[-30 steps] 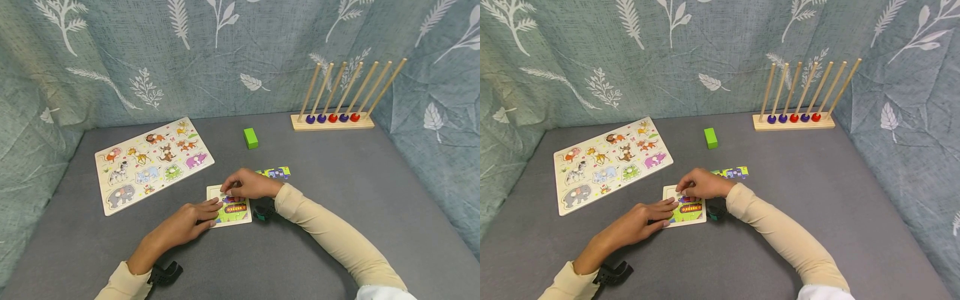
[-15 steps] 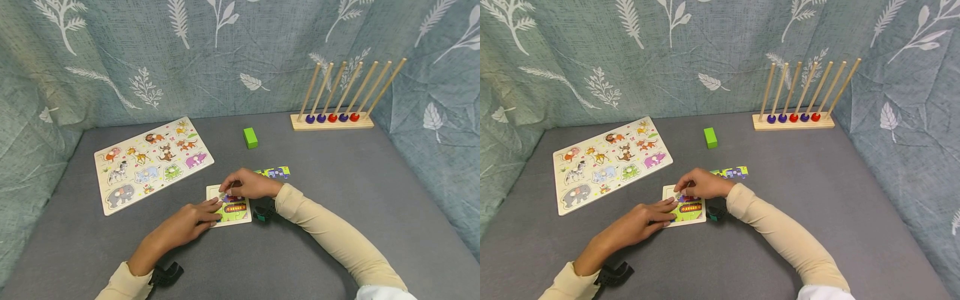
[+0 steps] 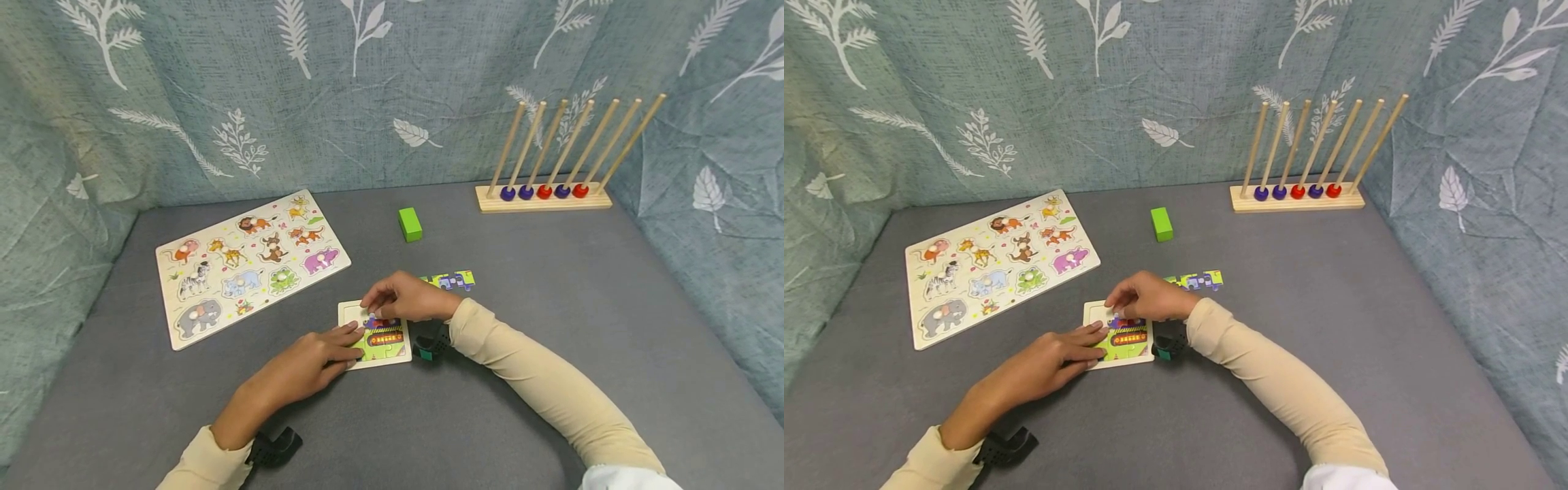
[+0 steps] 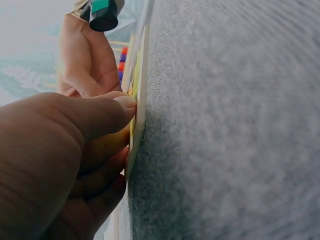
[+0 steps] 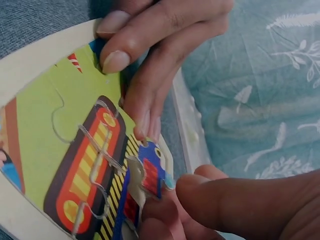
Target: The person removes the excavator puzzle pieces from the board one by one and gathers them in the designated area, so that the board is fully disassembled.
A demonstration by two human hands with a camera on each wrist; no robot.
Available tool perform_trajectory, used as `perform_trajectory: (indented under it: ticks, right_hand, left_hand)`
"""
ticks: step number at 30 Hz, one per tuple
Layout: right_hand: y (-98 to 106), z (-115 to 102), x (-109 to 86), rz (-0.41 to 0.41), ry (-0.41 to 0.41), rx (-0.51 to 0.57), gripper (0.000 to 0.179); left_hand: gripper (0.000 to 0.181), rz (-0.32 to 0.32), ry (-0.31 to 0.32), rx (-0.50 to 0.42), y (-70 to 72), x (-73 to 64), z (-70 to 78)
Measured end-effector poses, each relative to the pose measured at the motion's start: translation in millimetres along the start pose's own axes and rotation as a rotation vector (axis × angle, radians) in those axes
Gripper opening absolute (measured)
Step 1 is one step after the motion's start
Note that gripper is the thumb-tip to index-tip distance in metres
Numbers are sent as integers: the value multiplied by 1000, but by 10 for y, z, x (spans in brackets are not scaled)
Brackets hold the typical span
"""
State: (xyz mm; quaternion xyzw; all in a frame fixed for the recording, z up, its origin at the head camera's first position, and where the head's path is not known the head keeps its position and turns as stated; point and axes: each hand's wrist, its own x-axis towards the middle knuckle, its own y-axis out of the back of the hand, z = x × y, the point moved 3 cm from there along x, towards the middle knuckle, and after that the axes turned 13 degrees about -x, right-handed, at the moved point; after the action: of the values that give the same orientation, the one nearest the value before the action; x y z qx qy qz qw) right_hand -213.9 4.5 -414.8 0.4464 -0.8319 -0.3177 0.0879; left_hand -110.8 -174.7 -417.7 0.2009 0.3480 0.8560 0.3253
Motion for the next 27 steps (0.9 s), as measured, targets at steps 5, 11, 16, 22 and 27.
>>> perform_trajectory:
  ticks: [5,11,16,22,27]
  right_hand:
    - [-9,1,-1,12,-5,-13,21]
    - [-17,-19,-16,-16,6,-17,15]
    - [-30,-23,-19,-25,6,-12,16]
    - [1,-16,-17,7,20,13,16]
    - [66,21,-62,31,21,23,17]
  left_hand:
    - [25,4,-6,-9,-5,-2,-26]
    - [25,13,-7,-15,-7,-5,-36]
    - [26,12,-7,-16,-8,-8,-35]
    - [26,23,-21,-16,-7,2,-39]
    - [25,30,-16,-18,-11,3,-41]
